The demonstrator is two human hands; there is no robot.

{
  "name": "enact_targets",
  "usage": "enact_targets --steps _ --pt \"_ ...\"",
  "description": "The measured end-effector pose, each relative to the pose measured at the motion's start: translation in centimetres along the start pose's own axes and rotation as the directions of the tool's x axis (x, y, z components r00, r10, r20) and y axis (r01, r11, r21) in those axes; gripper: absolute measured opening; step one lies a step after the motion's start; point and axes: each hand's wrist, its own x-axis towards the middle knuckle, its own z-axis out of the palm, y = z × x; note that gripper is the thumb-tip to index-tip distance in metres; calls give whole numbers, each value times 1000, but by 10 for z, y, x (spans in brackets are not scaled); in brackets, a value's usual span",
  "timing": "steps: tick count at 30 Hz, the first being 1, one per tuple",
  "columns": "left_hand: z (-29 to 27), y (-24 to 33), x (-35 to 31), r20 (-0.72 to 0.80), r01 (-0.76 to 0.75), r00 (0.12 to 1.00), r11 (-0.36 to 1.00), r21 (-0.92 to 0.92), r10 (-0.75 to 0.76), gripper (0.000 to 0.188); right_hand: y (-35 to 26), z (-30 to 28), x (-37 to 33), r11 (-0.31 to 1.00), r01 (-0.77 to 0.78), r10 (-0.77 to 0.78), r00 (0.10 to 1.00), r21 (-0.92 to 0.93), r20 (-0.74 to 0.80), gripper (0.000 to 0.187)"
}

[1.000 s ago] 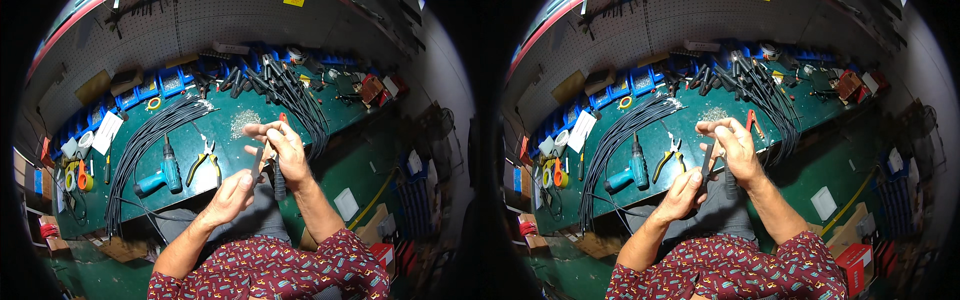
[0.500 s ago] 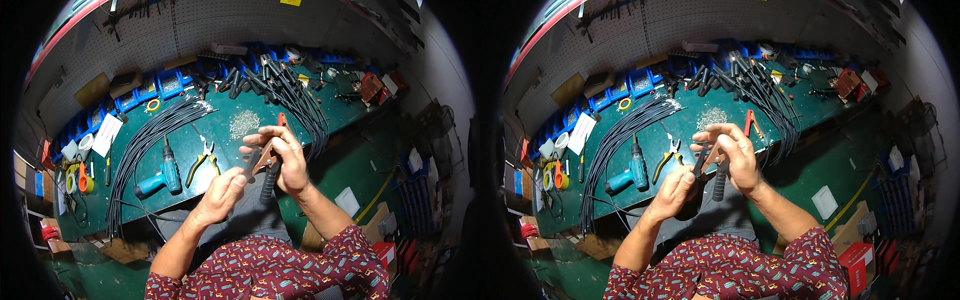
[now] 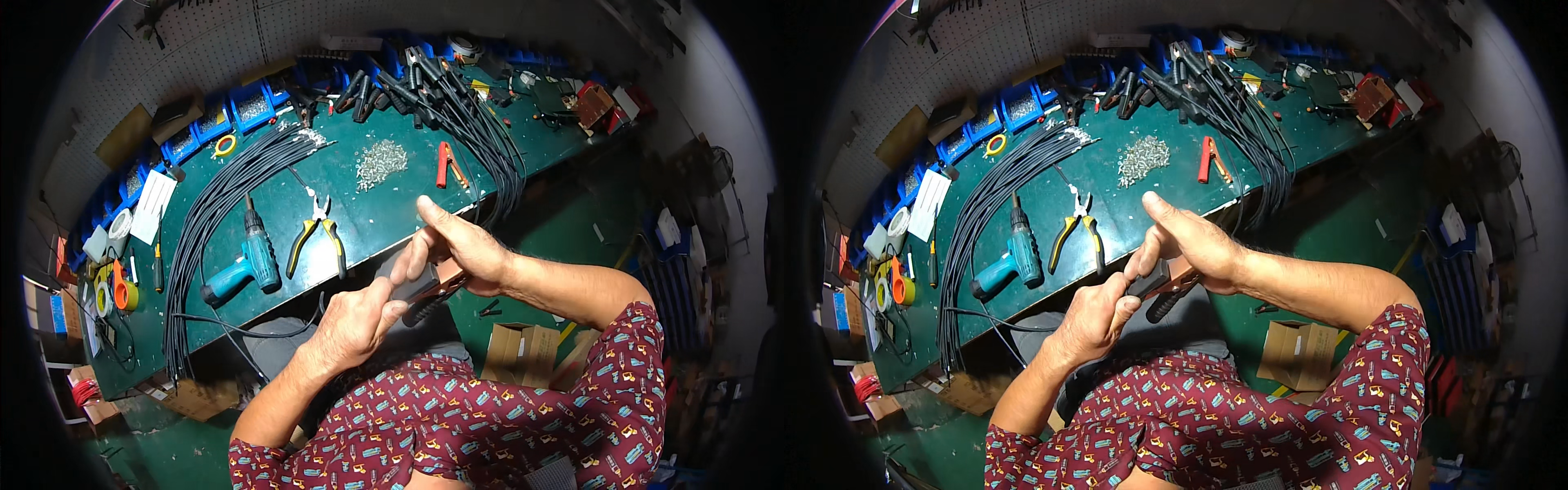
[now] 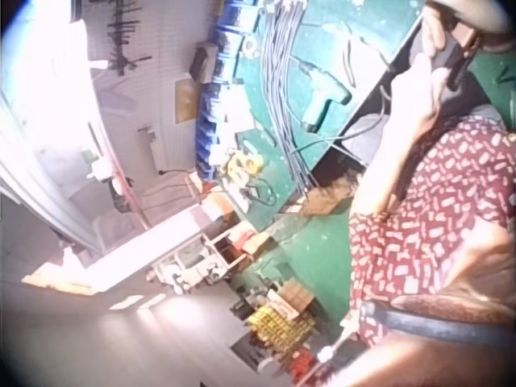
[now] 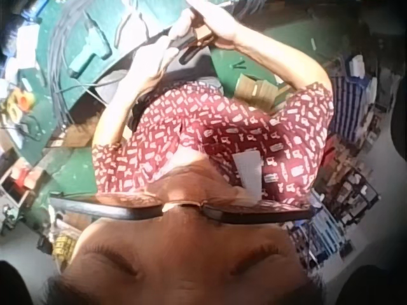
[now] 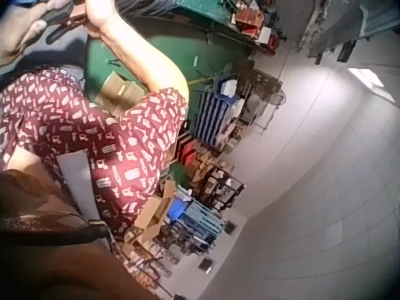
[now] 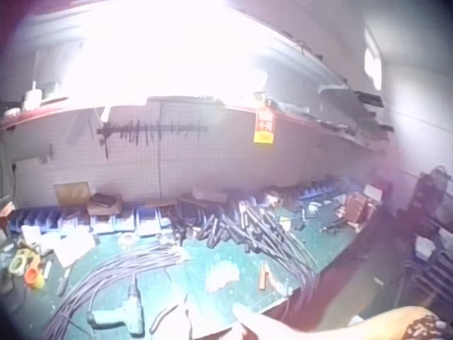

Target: The person assembles black cables by stripping ends, inserting metal connectors, and using a power drill to secure them. They then apply heat shrink tubing and crimp the connectors with pliers. The finished cables are placed on the workbench.

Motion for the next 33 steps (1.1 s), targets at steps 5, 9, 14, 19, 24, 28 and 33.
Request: enact_targets --steps 5,9,14,19,24,28,33 --pt "-5 4 -1 106 41 993 999 33 -44 28 12 4 -1 998 21 -20 1000 59 -14 83" --pt "-6 -4 0 141 46 990 962 -269 -8 29 3 11 -2 995 47 -50 998 -85 -26 79" --pt "-11 -7 -6 503 463 864 403 -790 -6 49 -17 13 4 985 135 -123 987 -110 105 73" --pt "-8 -24 -13 373 423 906 428 -799 -200 50 1 -2 6 964 98 -117 991 247 62 59" --pt "0 -32 -12 481 510 857 170 -843 -188 57 -10 8 3 877 283 -279 958 -388 67 28" --pt "-1 -29 -12 465 509 855 210 -834 -229 46 4 -7 11 939 145 -135 989 -313 53 35" --pt "-2 -24 -8 -17 164 984 941 -295 -177 32 12 -6 12 922 126 -166 983 -366 -81 42"
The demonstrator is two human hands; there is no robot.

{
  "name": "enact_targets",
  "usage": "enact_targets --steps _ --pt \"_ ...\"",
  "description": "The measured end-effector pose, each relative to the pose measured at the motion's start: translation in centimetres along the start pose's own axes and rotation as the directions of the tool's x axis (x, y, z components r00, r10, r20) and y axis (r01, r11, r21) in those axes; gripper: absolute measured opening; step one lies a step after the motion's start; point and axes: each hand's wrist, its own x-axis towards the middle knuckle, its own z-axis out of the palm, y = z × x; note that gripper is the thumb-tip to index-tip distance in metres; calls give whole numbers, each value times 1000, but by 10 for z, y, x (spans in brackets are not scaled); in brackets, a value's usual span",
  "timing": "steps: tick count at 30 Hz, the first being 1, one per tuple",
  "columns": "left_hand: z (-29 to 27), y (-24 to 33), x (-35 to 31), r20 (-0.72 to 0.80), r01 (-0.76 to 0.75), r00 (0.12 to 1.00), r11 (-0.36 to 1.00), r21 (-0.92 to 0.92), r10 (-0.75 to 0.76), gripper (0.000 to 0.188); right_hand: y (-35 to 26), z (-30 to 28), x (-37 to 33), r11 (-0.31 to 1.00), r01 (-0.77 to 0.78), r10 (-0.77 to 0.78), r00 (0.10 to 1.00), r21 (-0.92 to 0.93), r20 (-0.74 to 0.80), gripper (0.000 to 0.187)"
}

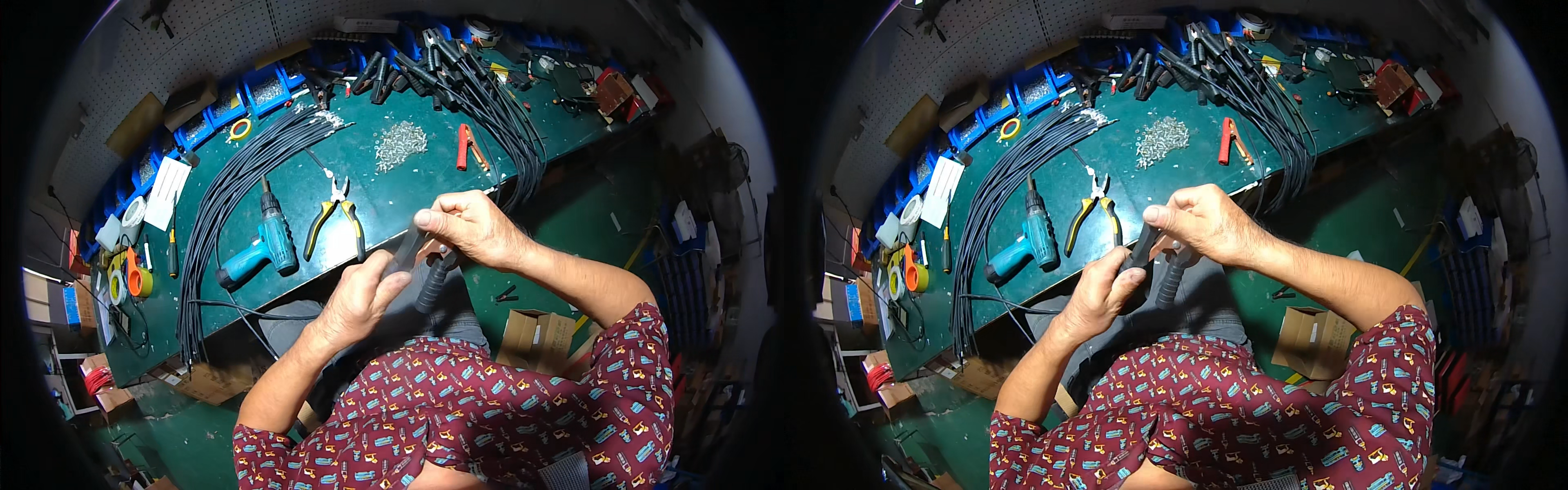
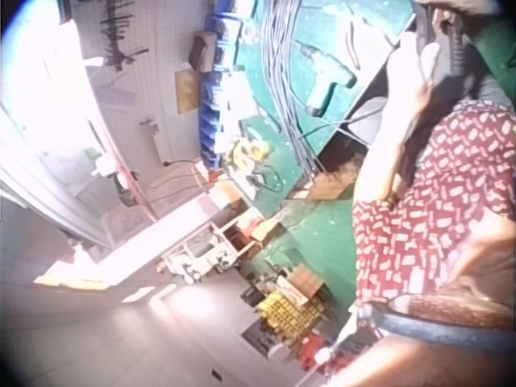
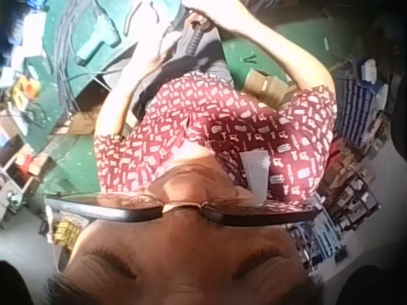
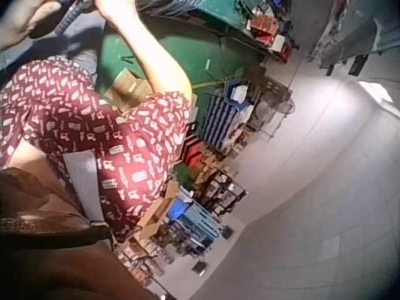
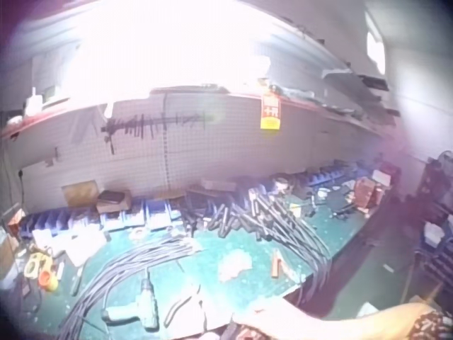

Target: The person assembles black cables by stripping ends, inserting metal connectors, and using a power drill to secure them. They then apply heat shrink tubing and crimp the connectors with pliers. The finished cables are placed on the workbench.

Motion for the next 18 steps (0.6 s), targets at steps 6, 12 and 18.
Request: enact_targets --steps 6,12,18 --pt "-7 12 0 280 160 959 901 -404 -44 44 3 6 -12 987 131 -137 988 89 76 38" --pt "4 9 -7 533 503 838 546 -670 -116 54 9 14 -13 924 381 -373 915 -24 153 35" --pt "7 8 -2 93 53 995 952 -303 -26 35 9 13 -4 981 193 -192 979 -8 65 77"
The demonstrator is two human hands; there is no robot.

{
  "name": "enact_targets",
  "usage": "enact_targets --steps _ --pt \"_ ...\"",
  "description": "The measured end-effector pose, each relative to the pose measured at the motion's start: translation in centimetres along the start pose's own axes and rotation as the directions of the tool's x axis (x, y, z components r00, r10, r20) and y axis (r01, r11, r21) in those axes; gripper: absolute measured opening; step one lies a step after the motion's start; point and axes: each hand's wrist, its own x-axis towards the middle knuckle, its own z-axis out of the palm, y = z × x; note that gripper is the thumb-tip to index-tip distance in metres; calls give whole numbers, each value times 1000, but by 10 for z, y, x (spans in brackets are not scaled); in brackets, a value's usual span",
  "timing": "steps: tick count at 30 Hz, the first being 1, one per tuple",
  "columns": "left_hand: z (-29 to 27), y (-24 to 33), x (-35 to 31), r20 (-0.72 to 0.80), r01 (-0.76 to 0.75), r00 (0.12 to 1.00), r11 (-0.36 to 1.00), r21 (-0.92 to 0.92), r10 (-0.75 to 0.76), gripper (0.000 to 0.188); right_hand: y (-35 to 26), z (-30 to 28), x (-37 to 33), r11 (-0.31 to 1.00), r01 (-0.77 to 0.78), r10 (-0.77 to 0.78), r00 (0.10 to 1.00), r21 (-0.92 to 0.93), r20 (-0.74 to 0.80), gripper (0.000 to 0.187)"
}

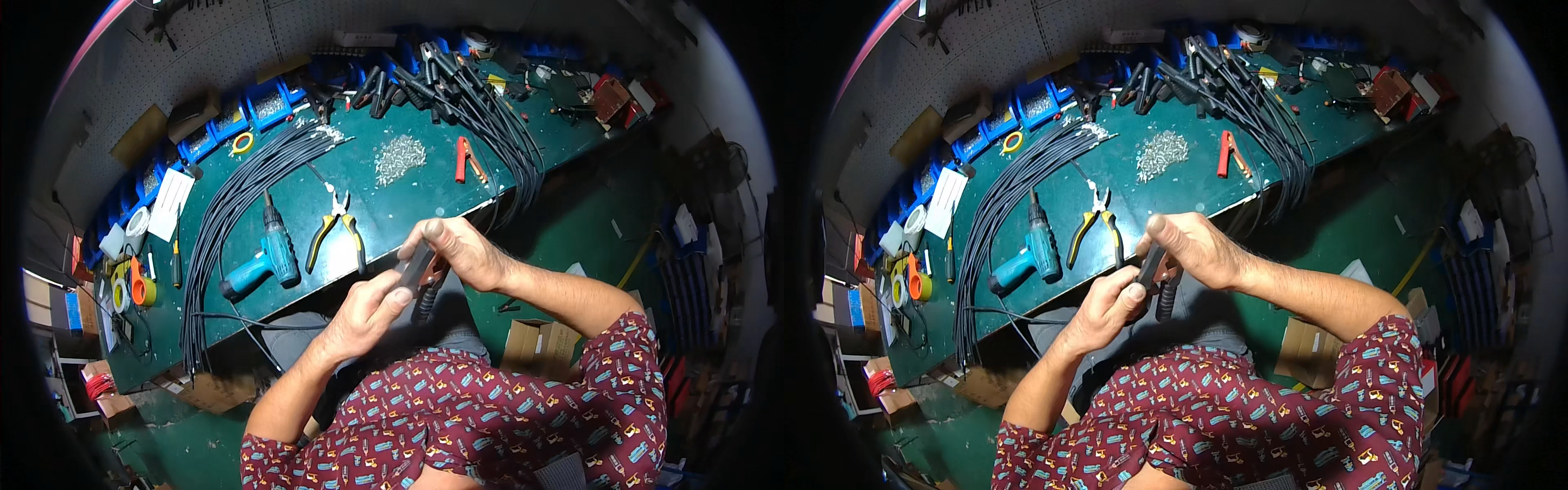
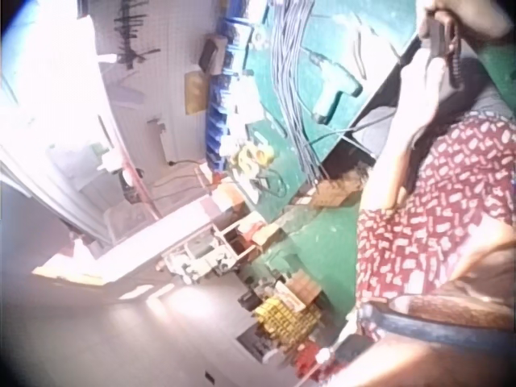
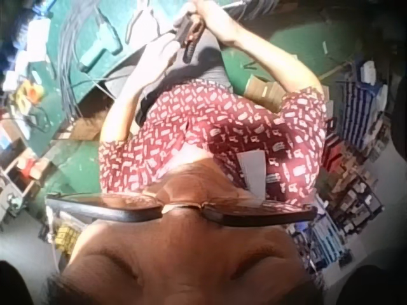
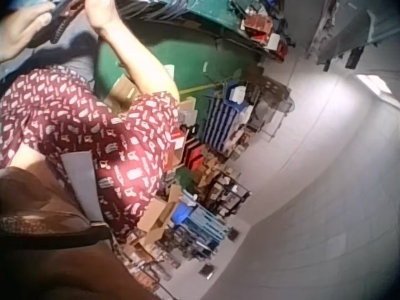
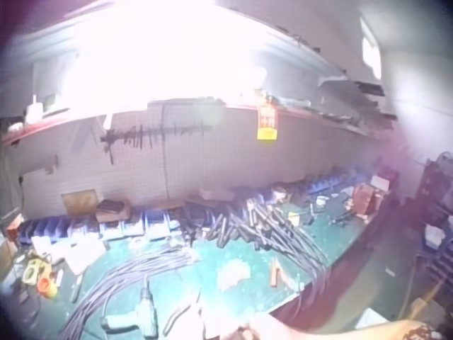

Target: The person assembles black cables by stripping ends, inserting metal connectors, and using a power drill to secure them. They then apply heat shrink tubing and crimp the connectors with pliers. The finished cables are placed on the workbench.

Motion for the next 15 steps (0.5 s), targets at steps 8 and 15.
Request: enact_targets --steps 8,15 --pt "3 0 2 57 25 998 997 74 -29 39 1 11 24 791 -207 273 962 575 -30 91" --pt "15 -6 14 -62 -232 965 941 247 254 39 14 18 19 698 -174 247 969 695 -6 82"
